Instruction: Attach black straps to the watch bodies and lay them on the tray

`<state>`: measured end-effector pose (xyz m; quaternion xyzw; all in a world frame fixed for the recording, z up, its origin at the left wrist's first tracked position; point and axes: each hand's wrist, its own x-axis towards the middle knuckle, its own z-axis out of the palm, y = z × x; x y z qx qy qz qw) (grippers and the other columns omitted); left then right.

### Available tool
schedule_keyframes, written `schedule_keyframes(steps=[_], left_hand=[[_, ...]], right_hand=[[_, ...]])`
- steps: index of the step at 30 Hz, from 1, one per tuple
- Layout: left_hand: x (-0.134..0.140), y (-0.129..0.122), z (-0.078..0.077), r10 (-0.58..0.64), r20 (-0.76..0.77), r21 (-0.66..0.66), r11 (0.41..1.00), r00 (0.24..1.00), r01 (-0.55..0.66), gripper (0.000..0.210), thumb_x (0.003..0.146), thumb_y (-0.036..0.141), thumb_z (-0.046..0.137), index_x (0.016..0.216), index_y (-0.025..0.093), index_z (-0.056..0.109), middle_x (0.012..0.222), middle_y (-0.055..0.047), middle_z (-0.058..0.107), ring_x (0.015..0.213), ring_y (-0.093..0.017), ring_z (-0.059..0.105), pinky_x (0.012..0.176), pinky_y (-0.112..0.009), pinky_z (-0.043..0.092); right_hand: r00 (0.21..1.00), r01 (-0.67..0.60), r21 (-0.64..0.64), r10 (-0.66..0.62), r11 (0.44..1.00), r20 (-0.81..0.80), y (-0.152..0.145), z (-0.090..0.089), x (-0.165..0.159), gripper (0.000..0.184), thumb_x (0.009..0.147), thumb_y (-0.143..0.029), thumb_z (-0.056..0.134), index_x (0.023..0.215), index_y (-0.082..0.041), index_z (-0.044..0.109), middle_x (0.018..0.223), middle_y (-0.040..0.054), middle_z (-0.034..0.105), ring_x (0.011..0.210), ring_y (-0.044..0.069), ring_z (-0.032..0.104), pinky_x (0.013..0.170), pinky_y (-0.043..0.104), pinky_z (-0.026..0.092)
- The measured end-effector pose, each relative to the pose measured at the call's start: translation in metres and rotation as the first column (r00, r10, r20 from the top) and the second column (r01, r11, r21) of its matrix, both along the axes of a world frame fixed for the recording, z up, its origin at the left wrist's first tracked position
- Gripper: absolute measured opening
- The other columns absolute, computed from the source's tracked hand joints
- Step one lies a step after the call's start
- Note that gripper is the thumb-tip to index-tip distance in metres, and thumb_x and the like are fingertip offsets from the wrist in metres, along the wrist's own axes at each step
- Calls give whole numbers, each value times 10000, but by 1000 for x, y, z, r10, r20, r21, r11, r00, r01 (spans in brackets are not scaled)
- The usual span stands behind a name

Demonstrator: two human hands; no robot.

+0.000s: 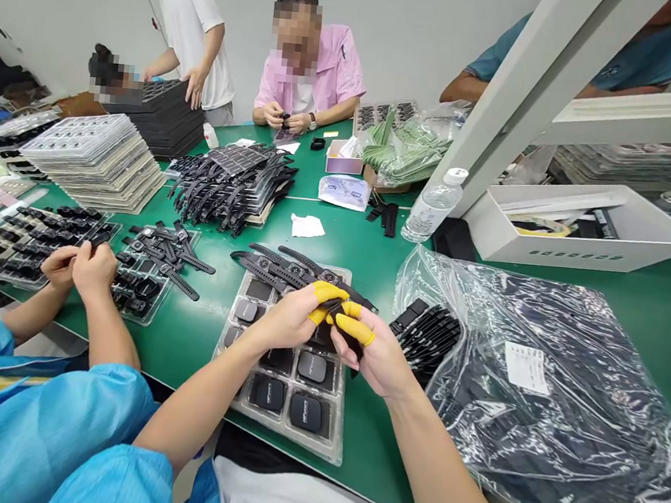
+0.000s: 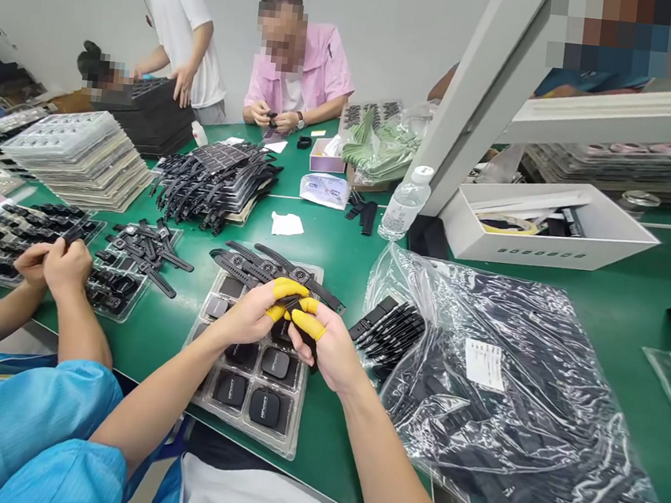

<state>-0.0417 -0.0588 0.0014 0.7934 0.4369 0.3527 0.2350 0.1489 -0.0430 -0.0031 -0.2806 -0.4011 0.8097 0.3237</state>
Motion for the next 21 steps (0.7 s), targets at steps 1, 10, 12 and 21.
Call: schedule_keyframes(steps=[1, 10, 12, 21], left_hand=[[1, 0, -1, 15, -9, -7, 1000, 1000, -15, 492, 925, 76, 427, 1375, 197, 586, 1374, -122, 679, 1305, -237, 645, 1130, -431, 545], [4, -3, -4, 64, -48, -16, 998, 997, -65, 500, 968, 126, 417, 1450, 185, 536, 1388, -151, 623, 1343, -267, 593, 1159, -460, 519], [3, -4, -1, 34, -36, -24, 999, 999, -35, 469, 1017, 183, 401, 1470, 188, 524, 1386, -148, 610, 1323, -257, 597, 1162, -450, 516], [0, -4, 8, 12, -315, -60, 998, 949, -33, 440, 965, 247, 514, 1380, 131, 602, 1220, -162, 633, 1176, -301, 600, 1061, -477, 567]], right_hand=[[1000, 9, -10, -9, 1000, -9, 0, 0, -1, 380, 819, -515, 819, 892, -214, 597, 514, -59, 553, 385, 64, 321, 375, 193, 227], [993, 39, -114, -51, 993, -110, -2, 4, -4, 391, 795, -497, 846, 817, -226, 565, 513, -64, 496, 412, 66, 288, 381, 194, 191], [993, 35, -132, -50, 991, -110, -1, 2, -3, 396, 791, -497, 850, 810, -225, 563, 510, -67, 488, 407, 61, 279, 379, 191, 186], [1000, -27, -217, 26, 976, -5, 6, -7, 2, 459, 709, -490, 910, 753, -205, 553, 484, -78, 468, 390, 35, 264, 355, 160, 166]])
